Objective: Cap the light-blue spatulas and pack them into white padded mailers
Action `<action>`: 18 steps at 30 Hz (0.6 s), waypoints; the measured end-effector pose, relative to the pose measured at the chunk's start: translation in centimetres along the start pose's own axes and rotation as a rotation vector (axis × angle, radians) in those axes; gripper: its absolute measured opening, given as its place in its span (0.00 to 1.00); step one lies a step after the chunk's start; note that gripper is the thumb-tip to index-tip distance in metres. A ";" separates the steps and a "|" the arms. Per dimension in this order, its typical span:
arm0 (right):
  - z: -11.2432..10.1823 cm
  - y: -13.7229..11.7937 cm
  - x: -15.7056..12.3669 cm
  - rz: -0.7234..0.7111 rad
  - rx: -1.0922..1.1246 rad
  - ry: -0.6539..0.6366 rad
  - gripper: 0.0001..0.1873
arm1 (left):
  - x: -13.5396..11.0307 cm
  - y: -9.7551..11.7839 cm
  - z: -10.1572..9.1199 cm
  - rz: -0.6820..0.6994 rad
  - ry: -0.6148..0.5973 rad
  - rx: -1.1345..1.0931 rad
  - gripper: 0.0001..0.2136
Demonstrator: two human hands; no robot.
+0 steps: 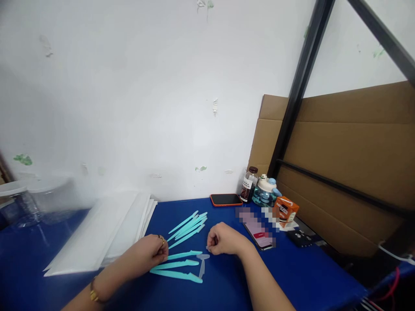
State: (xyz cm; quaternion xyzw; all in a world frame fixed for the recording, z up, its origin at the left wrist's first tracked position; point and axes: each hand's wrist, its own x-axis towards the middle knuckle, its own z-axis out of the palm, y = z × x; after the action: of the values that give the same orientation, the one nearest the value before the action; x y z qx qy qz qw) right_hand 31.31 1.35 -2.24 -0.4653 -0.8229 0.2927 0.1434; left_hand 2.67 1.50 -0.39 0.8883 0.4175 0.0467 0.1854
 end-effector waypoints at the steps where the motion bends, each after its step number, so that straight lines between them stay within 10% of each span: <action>1: -0.2 0.1 0.0 0.008 0.008 0.019 0.06 | -0.2 -0.2 -0.1 -0.018 -0.023 -0.028 0.07; 6: 0.1 0.0 1.4 -0.079 -0.118 0.269 0.11 | 0.1 -0.6 0.2 -0.050 0.066 -0.072 0.08; 18: 2.0 -1.3 2.5 -0.175 -0.184 0.183 0.07 | 1.8 0.1 1.7 -0.016 0.145 0.094 0.10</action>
State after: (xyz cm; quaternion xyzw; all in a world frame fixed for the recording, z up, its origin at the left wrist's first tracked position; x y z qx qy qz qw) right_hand 28.08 2.30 -3.08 -0.4277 -0.8672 0.1588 0.1995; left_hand 4.30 2.28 -2.09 0.8870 0.4387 0.0896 0.1132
